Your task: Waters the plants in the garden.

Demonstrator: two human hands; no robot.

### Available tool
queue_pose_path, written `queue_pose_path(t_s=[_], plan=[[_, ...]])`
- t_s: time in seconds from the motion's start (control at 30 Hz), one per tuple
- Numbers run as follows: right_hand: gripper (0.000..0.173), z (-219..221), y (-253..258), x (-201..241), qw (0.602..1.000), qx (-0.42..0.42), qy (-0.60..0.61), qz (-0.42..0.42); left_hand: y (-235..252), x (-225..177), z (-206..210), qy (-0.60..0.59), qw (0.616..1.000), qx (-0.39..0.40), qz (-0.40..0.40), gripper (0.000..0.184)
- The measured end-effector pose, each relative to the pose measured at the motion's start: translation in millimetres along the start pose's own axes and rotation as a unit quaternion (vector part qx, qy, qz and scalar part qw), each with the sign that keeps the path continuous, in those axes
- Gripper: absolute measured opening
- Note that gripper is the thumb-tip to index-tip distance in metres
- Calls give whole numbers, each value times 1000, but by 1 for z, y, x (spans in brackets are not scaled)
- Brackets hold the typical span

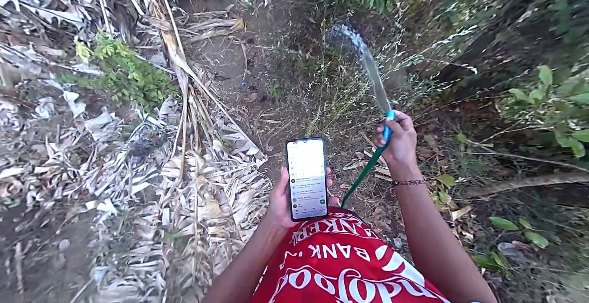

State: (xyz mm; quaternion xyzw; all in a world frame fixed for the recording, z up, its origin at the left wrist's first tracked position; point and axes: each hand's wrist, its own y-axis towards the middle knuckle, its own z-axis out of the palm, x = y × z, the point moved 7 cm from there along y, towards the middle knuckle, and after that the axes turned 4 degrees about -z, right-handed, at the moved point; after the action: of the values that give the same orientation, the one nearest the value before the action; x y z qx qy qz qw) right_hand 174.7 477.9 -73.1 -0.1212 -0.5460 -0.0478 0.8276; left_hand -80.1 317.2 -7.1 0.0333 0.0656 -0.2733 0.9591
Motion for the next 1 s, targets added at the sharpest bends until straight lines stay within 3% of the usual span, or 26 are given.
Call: queue_pose_path(t_s=[0.7,0.8,0.87,0.93,1.0], plan=[[20,2,-1,6,1000,-6,1,2,4,0,5,5,1000,19,-2,66],[22,1,0,11,1000,-10,-5,-5,1,-6,-5,82,996,-31,-5,65],[23,0,2,13,1000,-18,-2,-7,-10,-18,-26,216,966,-141,-5,71],[23,-3,4,14,1000,-23,6,-10,-32,-29,-58,378,890,-254,-37,78],[22,-6,5,15,1000,-26,13,-10,-67,-34,-100,472,802,-354,-98,65]])
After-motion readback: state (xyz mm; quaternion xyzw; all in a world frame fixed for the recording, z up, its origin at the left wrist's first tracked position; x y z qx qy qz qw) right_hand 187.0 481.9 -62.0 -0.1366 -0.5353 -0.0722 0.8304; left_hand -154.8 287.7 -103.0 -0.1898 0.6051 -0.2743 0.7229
